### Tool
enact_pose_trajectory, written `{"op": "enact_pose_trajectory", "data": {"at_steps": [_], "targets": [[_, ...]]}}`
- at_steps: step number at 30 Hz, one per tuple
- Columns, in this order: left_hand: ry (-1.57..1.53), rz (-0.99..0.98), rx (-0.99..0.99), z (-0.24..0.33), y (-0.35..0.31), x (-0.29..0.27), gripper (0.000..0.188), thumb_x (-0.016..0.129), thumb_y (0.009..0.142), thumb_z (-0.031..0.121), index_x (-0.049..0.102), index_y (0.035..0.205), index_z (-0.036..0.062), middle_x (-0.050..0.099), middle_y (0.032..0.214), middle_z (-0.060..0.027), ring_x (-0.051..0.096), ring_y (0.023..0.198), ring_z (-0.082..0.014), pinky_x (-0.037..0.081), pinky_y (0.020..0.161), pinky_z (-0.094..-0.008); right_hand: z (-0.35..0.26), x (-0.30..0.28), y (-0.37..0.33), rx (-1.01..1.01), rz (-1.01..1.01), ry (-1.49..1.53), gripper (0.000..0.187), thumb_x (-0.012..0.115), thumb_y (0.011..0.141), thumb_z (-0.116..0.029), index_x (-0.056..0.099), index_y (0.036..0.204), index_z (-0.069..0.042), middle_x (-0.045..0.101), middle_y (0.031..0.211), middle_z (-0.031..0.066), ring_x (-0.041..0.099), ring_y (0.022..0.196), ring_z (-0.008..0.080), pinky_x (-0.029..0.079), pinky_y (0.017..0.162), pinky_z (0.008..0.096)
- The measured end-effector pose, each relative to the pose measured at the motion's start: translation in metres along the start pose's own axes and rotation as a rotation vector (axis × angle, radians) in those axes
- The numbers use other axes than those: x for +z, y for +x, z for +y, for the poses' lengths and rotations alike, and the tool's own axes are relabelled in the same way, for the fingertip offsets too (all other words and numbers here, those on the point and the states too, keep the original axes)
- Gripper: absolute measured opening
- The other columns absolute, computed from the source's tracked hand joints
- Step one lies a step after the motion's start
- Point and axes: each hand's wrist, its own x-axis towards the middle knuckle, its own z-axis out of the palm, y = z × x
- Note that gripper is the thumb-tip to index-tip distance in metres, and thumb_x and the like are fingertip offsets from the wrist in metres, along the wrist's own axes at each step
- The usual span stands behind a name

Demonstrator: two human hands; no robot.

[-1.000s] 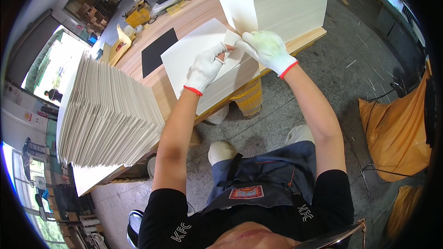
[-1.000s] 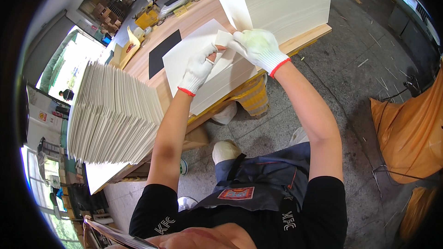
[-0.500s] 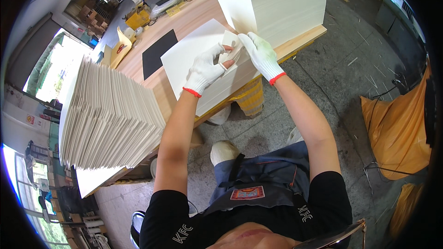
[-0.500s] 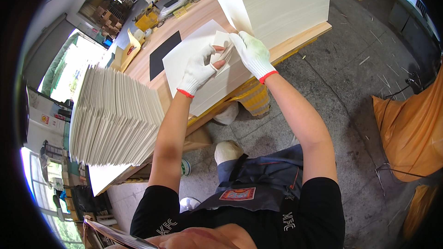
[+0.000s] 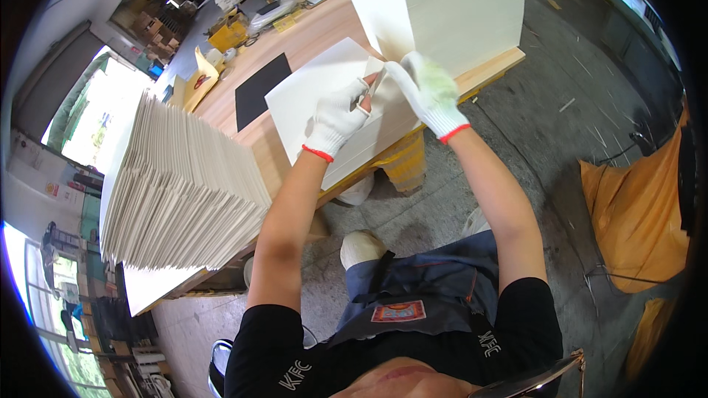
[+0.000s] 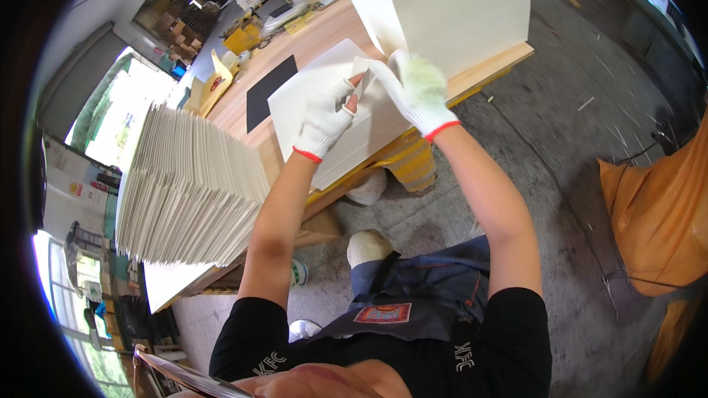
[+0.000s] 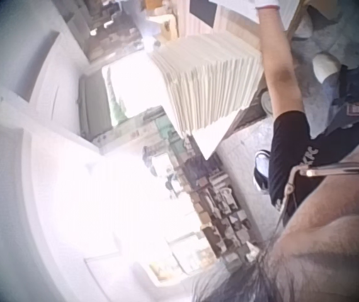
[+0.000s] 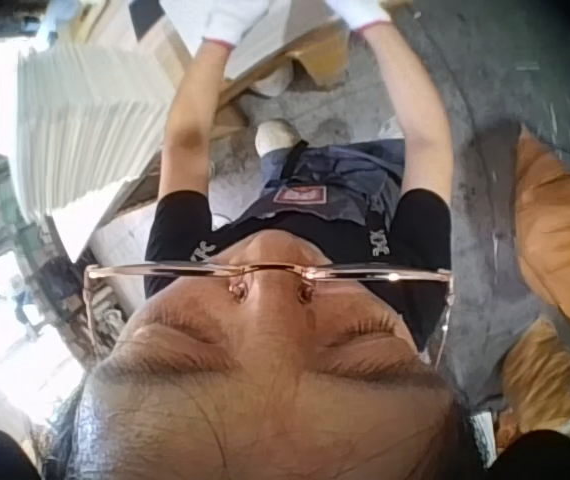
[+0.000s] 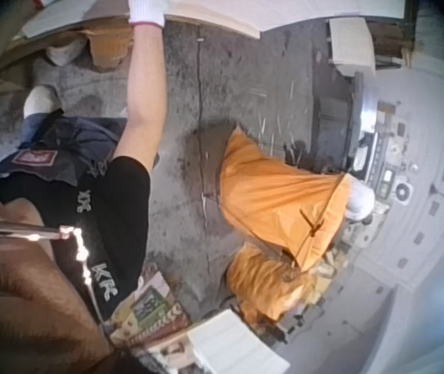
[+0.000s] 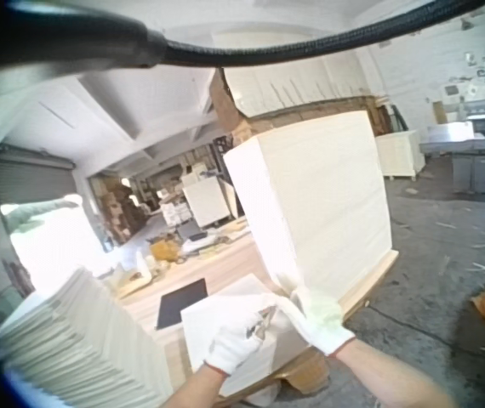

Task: The person counts paper sheets from a large stack and places them onto a smaller pile on a table.

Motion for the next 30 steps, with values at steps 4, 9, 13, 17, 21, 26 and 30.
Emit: {"op": "enact_pose_trajectory", "data": {"at_steps": [4,9,13,17,21,26,30], "targets": [[0.054,0.007,-0.099,0.009,-0.003,-0.002,0.057,0.060,0.096,0.014,0.050,0.152,0.0165,0.071,0.108,-0.0126,0.069,0.096,-0.0198,0.054,0.087,-0.0313,0.004,0.006,0.000,-0.537,0.107,-0.323,0.030,0.060,0.093,-0.041,0.069,0.097,-0.012,0.067,0.100,0.0067,0.061,0.100,0.0270,0.045,0.092,0.0406],[0.537,0.117,0.096,0.013,-0.006,0.003,0.061,0.060,0.092,0.022,0.046,0.152,0.0167,0.069,0.120,-0.0114,0.068,0.108,-0.0311,0.055,0.092,-0.0418,-0.010,0.012,-0.001,-0.553,0.020,-0.462,0.026,0.063,0.086,-0.029,0.070,0.099,-0.008,0.064,0.106,0.0079,0.056,0.109,0.0251,0.041,0.102,0.0393],[0.531,0.159,-0.160,0.019,-0.012,-0.017,0.060,0.057,0.092,0.017,0.045,0.150,0.0176,0.068,0.119,-0.0185,0.066,0.108,-0.0373,0.051,0.097,-0.0477,-0.037,0.010,0.001,-0.515,-0.024,-0.324,0.046,0.065,0.085,-0.028,0.062,0.124,-0.006,0.060,0.131,0.0139,0.053,0.126,0.0302,0.038,0.111,0.0425],[0.276,0.350,-0.390,0.035,-0.017,-0.062,0.048,0.056,0.096,0.015,0.053,0.144,0.0156,0.071,0.106,-0.0224,0.070,0.094,-0.0375,0.052,0.087,-0.0462,-0.087,0.038,-0.015,-0.468,-0.429,-0.362,0.068,0.063,0.090,-0.041,0.047,0.146,-0.006,0.047,0.151,0.0162,0.041,0.142,0.0325,0.024,0.123,0.0461],[0.003,0.763,-0.361,0.038,-0.045,-0.104,0.036,0.058,0.099,0.014,0.062,0.133,0.0066,0.071,0.102,-0.0210,0.069,0.081,-0.0293,0.053,0.077,-0.0391,-0.148,0.085,-0.055,-0.474,-0.569,-0.409,0.098,0.060,0.084,-0.071,0.038,0.155,-0.008,0.041,0.156,0.0179,0.035,0.146,0.0345,0.018,0.124,0.0540],[-0.110,0.886,-0.223,0.049,-0.061,-0.174,0.033,0.058,0.099,0.014,0.063,0.129,0.0002,0.072,0.104,-0.0110,0.065,0.096,-0.0190,0.051,0.088,-0.0351,-0.161,0.112,-0.079,-0.557,-0.434,-0.475,0.099,0.063,0.078,-0.073,0.045,0.151,-0.008,0.046,0.147,0.0131,0.038,0.141,0.0317,0.024,0.117,0.0597],[-0.417,1.101,-0.068,0.072,-0.070,-0.252,0.035,0.059,0.098,0.011,0.060,0.131,0.0001,0.067,0.113,-0.0101,0.063,0.103,-0.0194,0.052,0.091,-0.0360,-0.151,0.118,-0.078,-0.584,-0.396,-0.426,0.096,0.066,0.079,-0.068,0.045,0.151,-0.008,0.046,0.148,0.0144,0.038,0.141,0.0327,0.024,0.117,0.0592]]}}
